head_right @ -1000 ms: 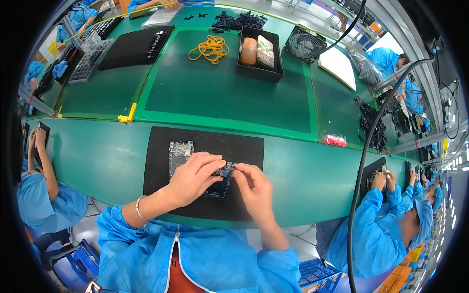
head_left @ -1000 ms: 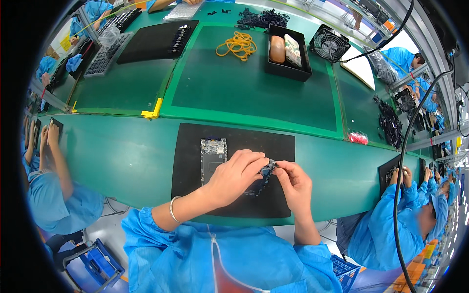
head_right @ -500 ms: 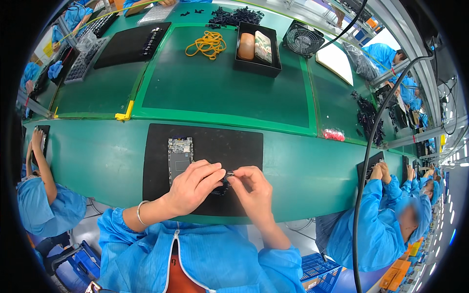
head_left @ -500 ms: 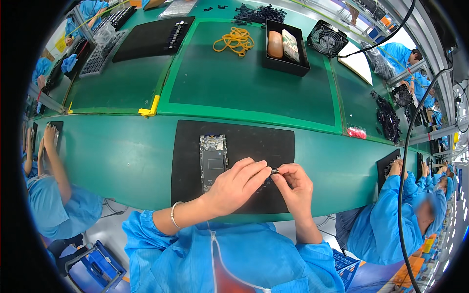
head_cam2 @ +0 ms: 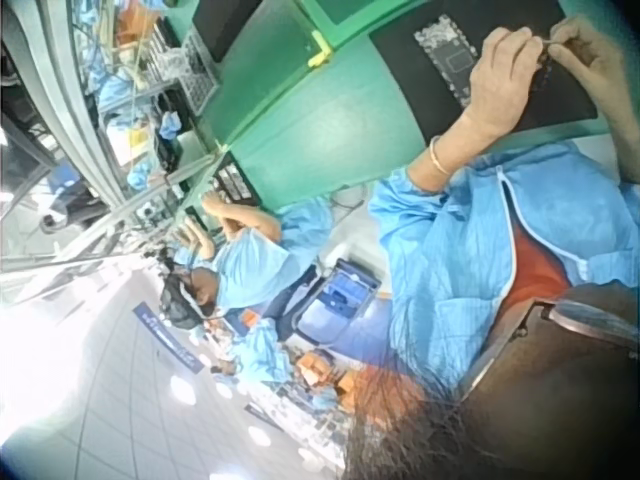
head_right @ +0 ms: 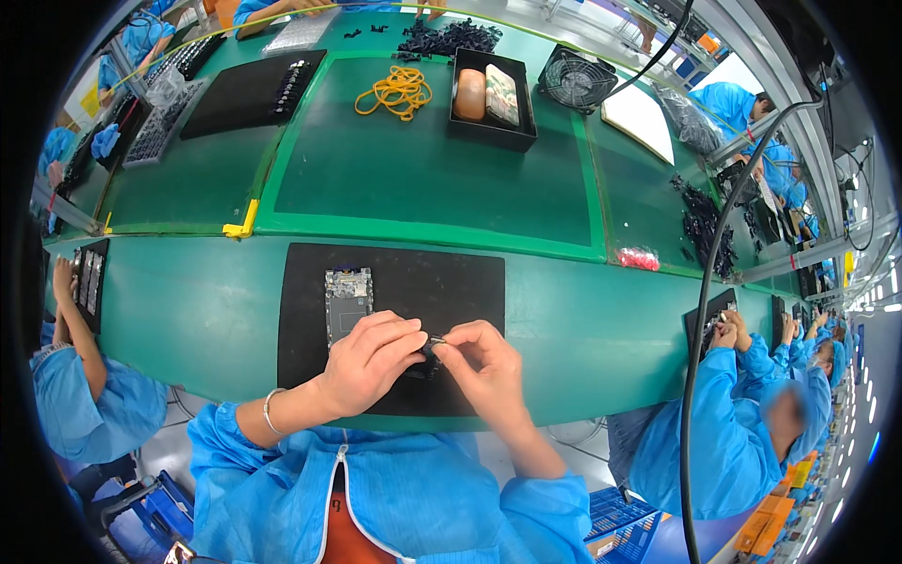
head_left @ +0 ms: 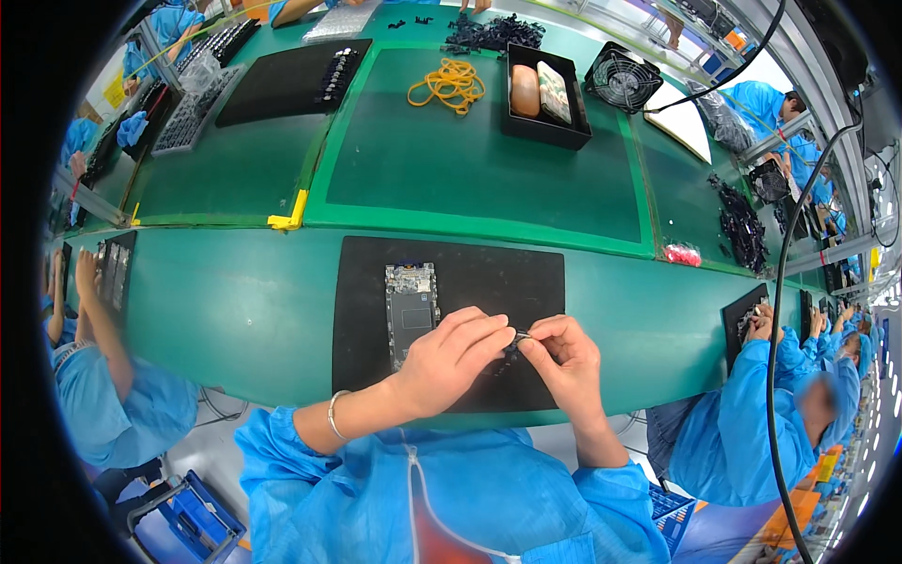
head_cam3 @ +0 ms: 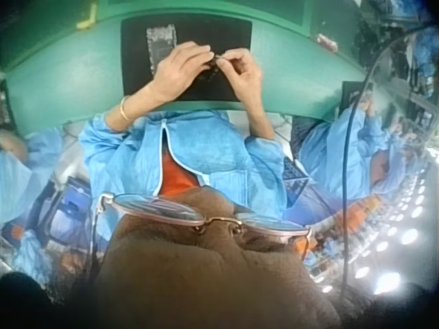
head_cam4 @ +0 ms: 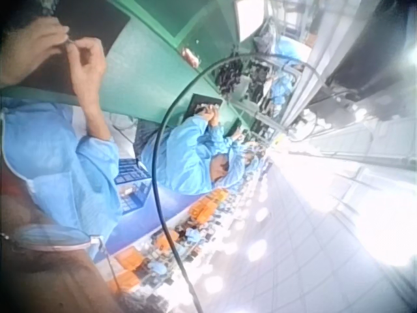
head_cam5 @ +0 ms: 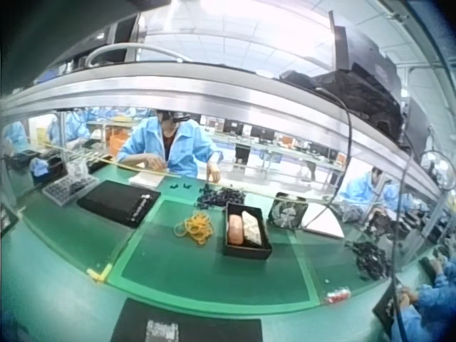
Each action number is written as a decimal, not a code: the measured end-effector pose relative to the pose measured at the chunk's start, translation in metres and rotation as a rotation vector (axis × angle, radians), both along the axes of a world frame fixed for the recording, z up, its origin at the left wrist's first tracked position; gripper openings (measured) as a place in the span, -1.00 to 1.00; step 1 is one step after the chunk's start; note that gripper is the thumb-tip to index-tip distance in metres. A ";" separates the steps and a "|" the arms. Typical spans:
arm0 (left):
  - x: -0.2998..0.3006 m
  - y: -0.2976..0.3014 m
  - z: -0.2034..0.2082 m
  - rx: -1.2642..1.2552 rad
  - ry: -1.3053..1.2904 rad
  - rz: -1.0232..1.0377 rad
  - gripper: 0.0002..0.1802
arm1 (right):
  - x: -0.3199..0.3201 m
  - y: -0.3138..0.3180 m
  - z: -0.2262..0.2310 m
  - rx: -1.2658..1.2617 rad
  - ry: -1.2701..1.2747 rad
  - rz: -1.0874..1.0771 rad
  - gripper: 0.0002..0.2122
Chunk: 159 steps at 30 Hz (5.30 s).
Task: The person attaches small components onto phone boards by hand, places the assembled boards onto a black mat, and slides the mat along the assembly table.
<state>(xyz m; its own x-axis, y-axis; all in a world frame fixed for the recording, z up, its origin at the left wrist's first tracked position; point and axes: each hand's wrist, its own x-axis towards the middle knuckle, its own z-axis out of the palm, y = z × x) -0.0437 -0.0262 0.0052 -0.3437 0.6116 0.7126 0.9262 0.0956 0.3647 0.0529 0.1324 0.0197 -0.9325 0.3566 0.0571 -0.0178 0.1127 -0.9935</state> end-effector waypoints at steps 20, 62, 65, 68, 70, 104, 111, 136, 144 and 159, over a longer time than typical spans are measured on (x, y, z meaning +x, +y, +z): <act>-0.031 0.020 -0.007 -0.077 -0.327 -0.252 -0.49 | -0.034 0.036 -0.029 -0.105 0.011 -0.095 -0.93; -0.067 -0.081 -0.009 -0.166 -0.381 0.033 -0.40 | -0.081 -0.060 -0.020 -0.055 -0.099 0.146 -0.87; -0.065 -0.081 -0.008 -0.155 -0.363 0.010 -0.40 | -0.083 -0.055 -0.021 -0.048 -0.122 0.195 -0.88; -0.068 -0.077 -0.008 -0.159 -0.342 -0.036 -0.40 | -0.087 -0.045 -0.033 -0.216 -0.097 0.169 -0.90; -0.069 -0.072 -0.008 -0.188 -0.387 -0.007 -0.41 | -0.082 -0.037 -0.035 -0.296 -0.145 0.102 -0.90; 0.016 0.043 -0.059 -0.251 -1.559 -0.406 -0.21 | 0.040 0.227 -0.040 1.251 -0.122 -0.640 -0.84; 0.036 0.117 -0.077 -0.206 -2.254 -0.896 -0.25 | 0.013 0.142 -0.008 1.114 0.077 -0.350 -0.80; -0.091 -0.062 -0.071 0.376 -2.363 -0.113 -0.65 | -0.149 -0.092 -0.082 0.721 0.682 0.566 -0.86; -0.094 -0.073 -0.080 0.544 -2.345 -0.211 -0.67 | -0.163 -0.106 -0.088 0.621 0.730 0.498 -0.83; -0.040 -0.099 -0.057 0.421 -1.441 0.269 -0.73 | -0.161 -0.085 -0.101 0.300 0.389 0.313 -0.70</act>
<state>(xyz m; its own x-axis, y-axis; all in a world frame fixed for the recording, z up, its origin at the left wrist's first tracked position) -0.0832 -0.1248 -0.0513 -0.9403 0.2639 -0.2151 -0.2580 -0.1404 0.9559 -0.1076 0.0470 -0.0815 -0.8811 -0.0176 0.4725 -0.4528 0.3192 -0.8325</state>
